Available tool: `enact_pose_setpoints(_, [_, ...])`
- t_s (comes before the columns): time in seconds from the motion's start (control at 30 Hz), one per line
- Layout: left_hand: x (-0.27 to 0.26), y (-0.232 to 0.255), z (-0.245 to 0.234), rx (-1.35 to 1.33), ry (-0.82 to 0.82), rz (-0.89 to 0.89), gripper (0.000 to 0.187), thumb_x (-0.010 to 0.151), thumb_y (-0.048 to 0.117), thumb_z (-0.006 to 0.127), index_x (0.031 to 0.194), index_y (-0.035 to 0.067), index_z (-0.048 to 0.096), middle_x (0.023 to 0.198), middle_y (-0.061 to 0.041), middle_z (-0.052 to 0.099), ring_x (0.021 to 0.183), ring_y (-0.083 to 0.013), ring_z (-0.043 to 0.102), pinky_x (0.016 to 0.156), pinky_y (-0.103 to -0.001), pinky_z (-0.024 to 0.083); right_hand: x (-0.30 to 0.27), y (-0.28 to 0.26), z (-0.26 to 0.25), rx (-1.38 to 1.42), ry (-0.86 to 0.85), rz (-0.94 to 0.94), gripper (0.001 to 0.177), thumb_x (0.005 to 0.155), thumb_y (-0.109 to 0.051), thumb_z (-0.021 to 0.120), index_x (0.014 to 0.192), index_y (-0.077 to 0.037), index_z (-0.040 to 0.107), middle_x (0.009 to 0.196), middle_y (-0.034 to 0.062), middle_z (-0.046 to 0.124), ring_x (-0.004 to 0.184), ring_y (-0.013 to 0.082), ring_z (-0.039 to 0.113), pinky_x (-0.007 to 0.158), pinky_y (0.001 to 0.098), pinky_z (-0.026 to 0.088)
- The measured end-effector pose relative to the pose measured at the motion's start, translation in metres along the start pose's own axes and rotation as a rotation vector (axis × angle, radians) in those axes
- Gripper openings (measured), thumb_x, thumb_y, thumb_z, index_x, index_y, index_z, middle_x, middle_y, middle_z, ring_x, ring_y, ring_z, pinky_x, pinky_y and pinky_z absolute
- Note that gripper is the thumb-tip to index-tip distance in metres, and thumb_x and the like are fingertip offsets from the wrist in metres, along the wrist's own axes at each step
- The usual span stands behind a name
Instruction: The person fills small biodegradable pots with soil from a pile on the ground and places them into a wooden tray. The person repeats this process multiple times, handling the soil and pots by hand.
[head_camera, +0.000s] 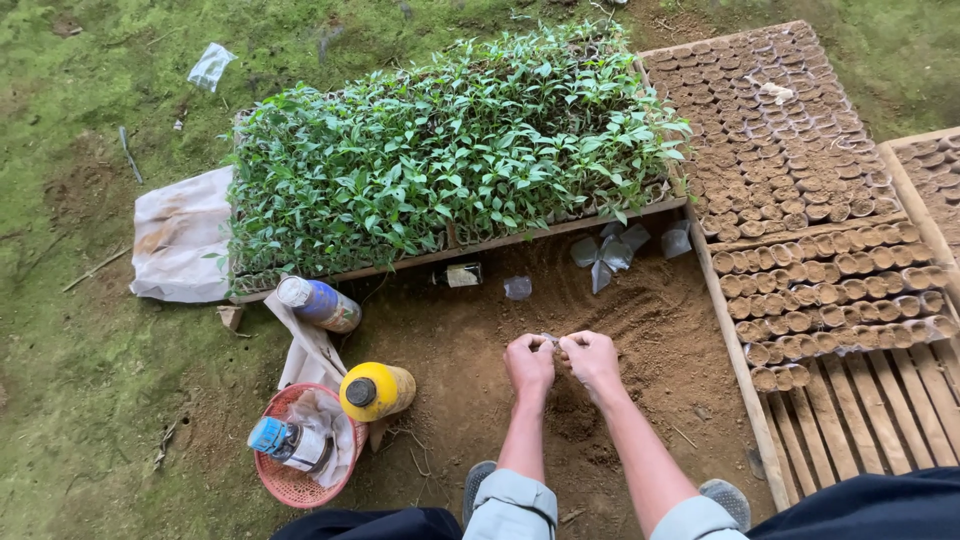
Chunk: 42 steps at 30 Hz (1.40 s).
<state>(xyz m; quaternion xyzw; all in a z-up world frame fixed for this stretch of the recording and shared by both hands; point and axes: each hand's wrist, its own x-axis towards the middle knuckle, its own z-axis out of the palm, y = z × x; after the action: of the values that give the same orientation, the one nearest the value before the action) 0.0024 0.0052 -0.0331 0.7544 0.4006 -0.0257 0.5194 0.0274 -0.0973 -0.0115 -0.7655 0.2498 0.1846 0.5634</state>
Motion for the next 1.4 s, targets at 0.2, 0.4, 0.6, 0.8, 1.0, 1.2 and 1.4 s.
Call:
enact_pose_setpoints(0.2, [0.004,-0.007,0.003,-0.042,0.005,-0.052,0.005,0.076,0.019,0.079,0.079,0.02,0.082,0.078,-0.008,0.077,0.082,-0.0275,0.075,0.073,-0.039,0.057,-0.005,-0.016,0.015,0.07,-0.029,0.005,0.026,0.077,-0.003,0.075,0.102,0.003,0.074,0.079,0.0153,0.075,0.058,0.0136,0.068,0.049,0.0202,0.053])
enact_pose_setpoints(0.4, [-0.009,0.019,-0.02,-0.327,-0.01,-0.148,0.009,0.079,0.009,0.073,0.085,0.006,0.079,0.065,-0.007,0.071,0.053,-0.0094,0.064,0.053,-0.025,0.053,0.001,-0.025,0.014,0.045,-0.053,-0.021,0.03,0.075,0.001,0.073,0.105,0.004,0.072,0.074,0.0147,0.073,0.052,0.0134,0.067,0.043,0.0205,0.051])
enact_pose_setpoints(0.6, [-0.019,0.032,-0.028,-0.577,-0.041,-0.191,0.007,0.079,0.001,0.072,0.086,0.0,0.073,0.065,-0.012,0.068,0.047,-0.0086,0.061,0.044,-0.021,0.05,0.021,-0.001,0.023,0.125,-0.04,0.003,0.038,0.071,0.005,0.079,0.108,0.005,0.07,0.074,0.0184,0.072,0.047,0.0185,0.068,0.042,0.0252,0.053])
enact_pose_setpoints(0.8, [-0.026,0.041,-0.034,-0.687,-0.022,-0.218,0.003,0.078,0.0,0.07,0.081,0.0,0.07,0.063,-0.007,0.063,0.047,-0.0052,0.055,0.042,-0.017,0.043,-0.009,-0.037,0.014,0.152,-0.072,-0.083,0.042,0.075,0.01,0.074,0.116,0.01,0.066,0.075,0.0197,0.07,0.052,0.0162,0.066,0.047,0.0232,0.052])
enact_pose_setpoints(1.0, [-0.017,0.002,-0.015,-0.955,-0.014,-0.51,0.009,0.089,0.014,0.062,0.081,0.011,0.059,0.057,0.0,0.056,0.042,-0.0072,0.049,0.034,-0.021,0.041,-0.022,-0.049,0.004,0.169,-0.118,-0.167,0.041,0.076,0.01,0.073,0.117,0.009,0.067,0.071,0.0155,0.069,0.051,0.0138,0.063,0.046,0.0229,0.05])
enact_pose_setpoints(1.2, [0.014,-0.037,0.027,-1.316,-0.196,-0.643,0.013,0.09,0.006,0.068,0.099,0.0,0.074,0.086,-0.019,0.071,0.069,-0.0272,0.069,0.066,-0.037,0.06,-0.04,-0.051,-0.003,0.086,-0.142,-0.213,0.039,0.072,0.007,0.075,0.11,0.005,0.072,0.068,0.0131,0.071,0.049,0.0118,0.061,0.047,0.0234,0.052])
enact_pose_setpoints(1.4, [0.012,-0.023,0.006,-1.358,-0.184,-0.506,0.024,0.099,0.011,0.063,0.12,-0.001,0.065,0.102,-0.023,0.075,0.08,-0.0293,0.072,0.067,-0.041,0.065,-0.028,-0.027,-0.01,-0.205,0.062,-0.319,0.018,0.075,-0.019,0.079,0.093,-0.02,0.081,0.069,0.0009,0.074,0.056,0.0084,0.066,0.05,0.0258,0.051])
